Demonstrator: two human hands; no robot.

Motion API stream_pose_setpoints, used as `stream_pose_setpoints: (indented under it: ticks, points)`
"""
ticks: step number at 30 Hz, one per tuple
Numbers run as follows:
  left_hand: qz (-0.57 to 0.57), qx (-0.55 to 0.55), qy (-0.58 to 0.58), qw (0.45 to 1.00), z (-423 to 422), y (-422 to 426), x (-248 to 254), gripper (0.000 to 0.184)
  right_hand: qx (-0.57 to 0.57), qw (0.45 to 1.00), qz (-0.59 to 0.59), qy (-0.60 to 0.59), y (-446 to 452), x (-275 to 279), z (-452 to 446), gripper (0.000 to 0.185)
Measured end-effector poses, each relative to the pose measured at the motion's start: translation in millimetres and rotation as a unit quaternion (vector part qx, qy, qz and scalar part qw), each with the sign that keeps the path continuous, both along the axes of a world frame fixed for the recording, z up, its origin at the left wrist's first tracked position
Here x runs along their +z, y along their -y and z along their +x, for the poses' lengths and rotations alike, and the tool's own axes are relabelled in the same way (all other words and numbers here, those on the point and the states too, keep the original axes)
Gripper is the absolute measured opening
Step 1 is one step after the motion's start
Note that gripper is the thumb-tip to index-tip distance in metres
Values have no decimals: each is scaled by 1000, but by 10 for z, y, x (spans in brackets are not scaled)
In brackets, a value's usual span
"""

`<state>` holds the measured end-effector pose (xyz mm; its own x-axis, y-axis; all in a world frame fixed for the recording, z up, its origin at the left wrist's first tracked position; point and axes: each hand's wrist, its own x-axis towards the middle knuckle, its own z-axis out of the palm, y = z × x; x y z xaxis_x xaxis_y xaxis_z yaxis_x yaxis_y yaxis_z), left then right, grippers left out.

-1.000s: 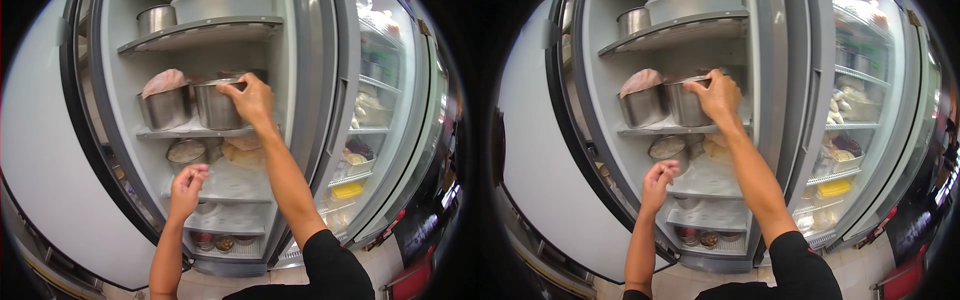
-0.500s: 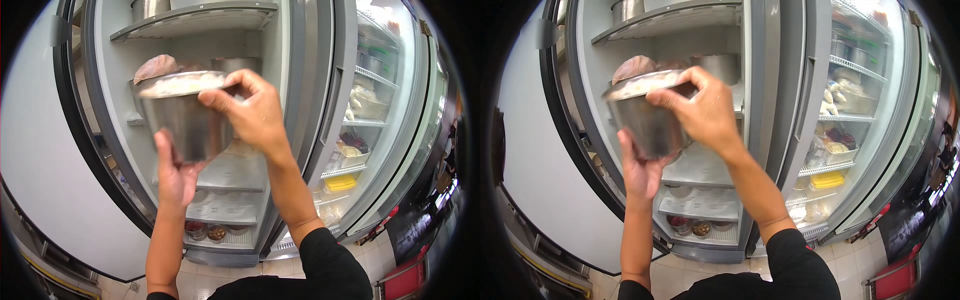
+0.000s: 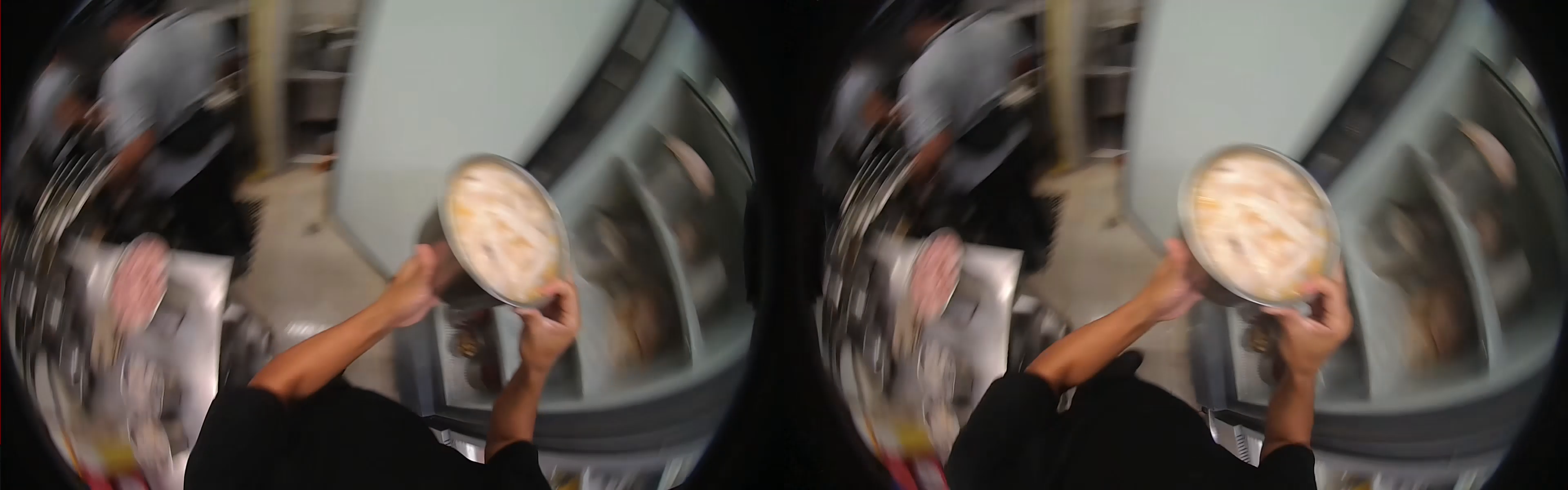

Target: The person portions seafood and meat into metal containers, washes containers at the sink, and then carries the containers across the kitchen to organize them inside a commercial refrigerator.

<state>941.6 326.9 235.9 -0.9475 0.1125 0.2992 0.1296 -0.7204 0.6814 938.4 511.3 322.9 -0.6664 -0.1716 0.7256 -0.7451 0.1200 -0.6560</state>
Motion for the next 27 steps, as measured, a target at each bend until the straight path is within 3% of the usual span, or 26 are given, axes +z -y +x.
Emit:
stream_pose_setpoints:
  ticks: [1,2,3,5,10,13,16,20,23,27]
  points:
    - [34,21,59,997,124,111,-224,89,56,998,-20,18,88,-225,-89,33]
    - [50,43,19,998,277,205,-325,93,112,994,-19,-1,250,-340,-95,34]
    - [56,94,45,993,471,336,-462,92,157,984,-30,83,420,-483,-39,35]
    - [65,166,86,980,889,401,-709,91,218,968,3,125,605,-735,70,37]
    - [107,368,142,913,1924,681,-1286,86,380,922,73,30,1402,-1348,400,37]
    - [118,446,186,867,2557,748,-1650,87,445,884,108,88,1747,-1749,737,36]
    - [110,515,214,823,3132,718,-1955,89,526,843,105,46,2095,-1857,1131,34]
    - [124,589,226,766,3581,689,-2028,88,587,800,123,36,2513,-2121,1497,35]
    - [128,618,335,700,3745,661,-1961,87,639,756,132,54,2745,-2220,1692,35]
    - [114,588,406,690,3911,596,-1910,99,665,737,118,31,2924,-2245,1829,37]
